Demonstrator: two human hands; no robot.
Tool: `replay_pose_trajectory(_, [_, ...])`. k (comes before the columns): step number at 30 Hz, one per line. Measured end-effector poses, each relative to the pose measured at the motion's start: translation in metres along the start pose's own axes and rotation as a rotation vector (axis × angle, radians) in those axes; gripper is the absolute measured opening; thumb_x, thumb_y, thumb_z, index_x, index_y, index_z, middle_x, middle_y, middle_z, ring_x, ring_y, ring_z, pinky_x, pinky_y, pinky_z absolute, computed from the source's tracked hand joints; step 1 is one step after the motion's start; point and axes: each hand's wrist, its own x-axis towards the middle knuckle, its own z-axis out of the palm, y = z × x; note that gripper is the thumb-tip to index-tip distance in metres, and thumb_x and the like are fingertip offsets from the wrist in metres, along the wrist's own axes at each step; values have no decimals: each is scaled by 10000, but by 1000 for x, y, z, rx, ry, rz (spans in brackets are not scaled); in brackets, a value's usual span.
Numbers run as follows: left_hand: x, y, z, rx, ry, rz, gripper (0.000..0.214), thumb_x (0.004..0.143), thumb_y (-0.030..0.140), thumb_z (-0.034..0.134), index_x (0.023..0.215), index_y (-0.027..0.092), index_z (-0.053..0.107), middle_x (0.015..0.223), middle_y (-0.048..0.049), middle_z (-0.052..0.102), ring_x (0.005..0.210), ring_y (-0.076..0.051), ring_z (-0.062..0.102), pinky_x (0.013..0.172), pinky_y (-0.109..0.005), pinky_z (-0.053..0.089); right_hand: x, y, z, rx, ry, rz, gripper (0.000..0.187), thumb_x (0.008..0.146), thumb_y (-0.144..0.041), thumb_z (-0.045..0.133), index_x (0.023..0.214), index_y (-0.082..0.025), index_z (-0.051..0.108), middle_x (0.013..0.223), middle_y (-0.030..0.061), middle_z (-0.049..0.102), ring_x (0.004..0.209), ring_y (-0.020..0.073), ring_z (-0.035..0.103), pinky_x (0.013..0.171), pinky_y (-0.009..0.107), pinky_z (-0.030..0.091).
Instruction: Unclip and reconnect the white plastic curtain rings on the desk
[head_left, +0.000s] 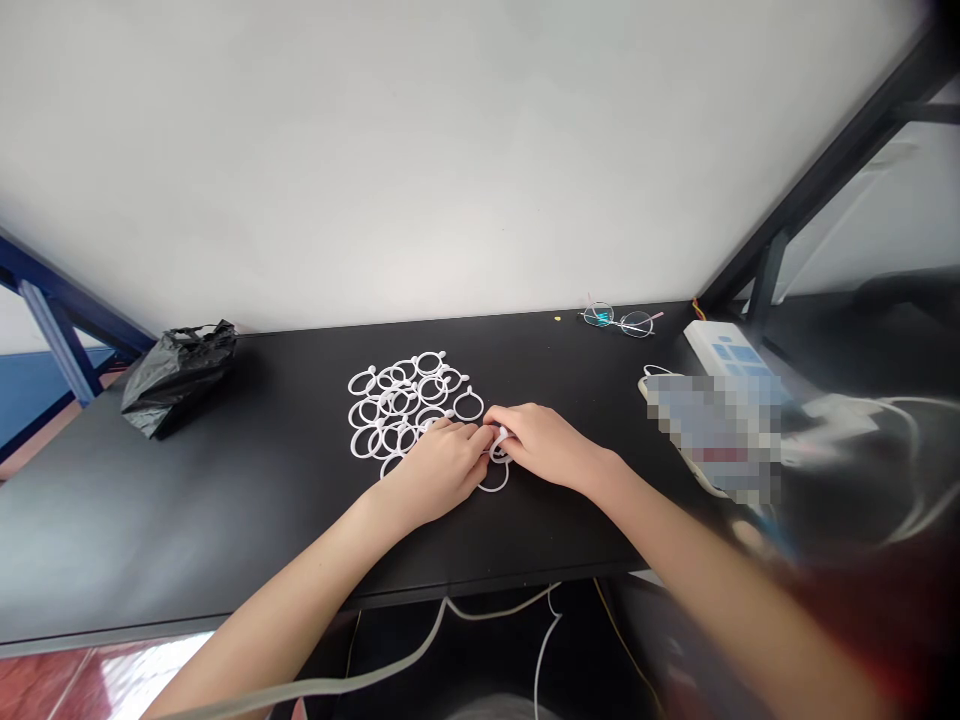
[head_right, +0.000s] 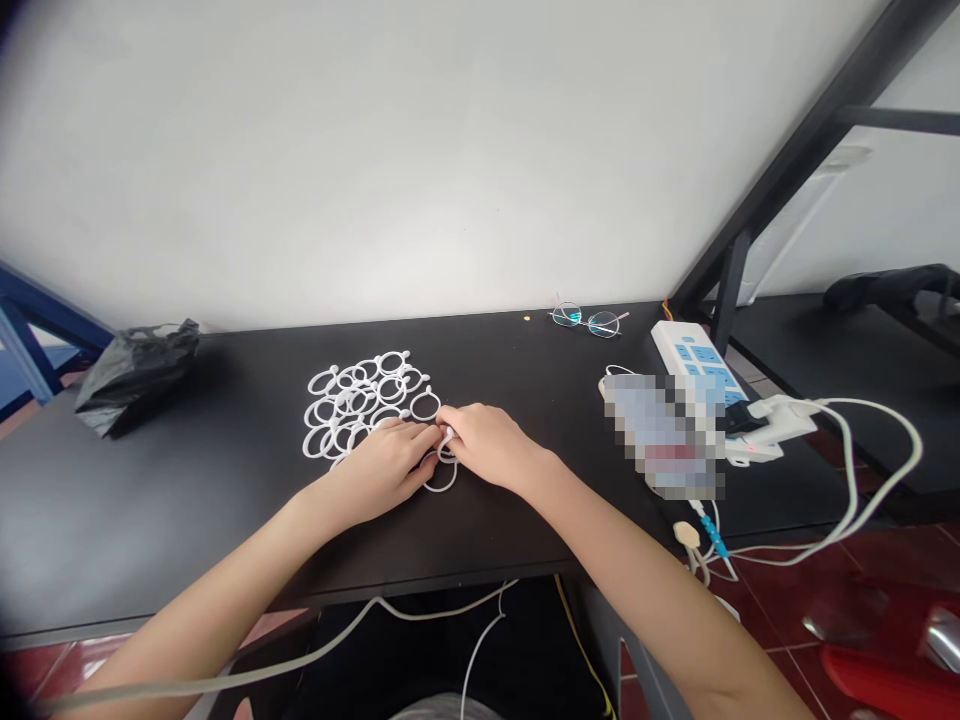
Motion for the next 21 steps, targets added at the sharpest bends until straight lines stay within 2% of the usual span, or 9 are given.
replay_pose_trajectory(21, [0, 0, -2, 5, -38, -16, 158, 959, 147, 379, 945, 149, 536, 827, -56, 651, 749, -206, 634, 758, -370, 469, -1, 0, 0, 15, 9, 4, 126, 863, -98, 463, 833, -198, 534, 746, 1, 598, 626, 123, 499, 560, 229, 257])
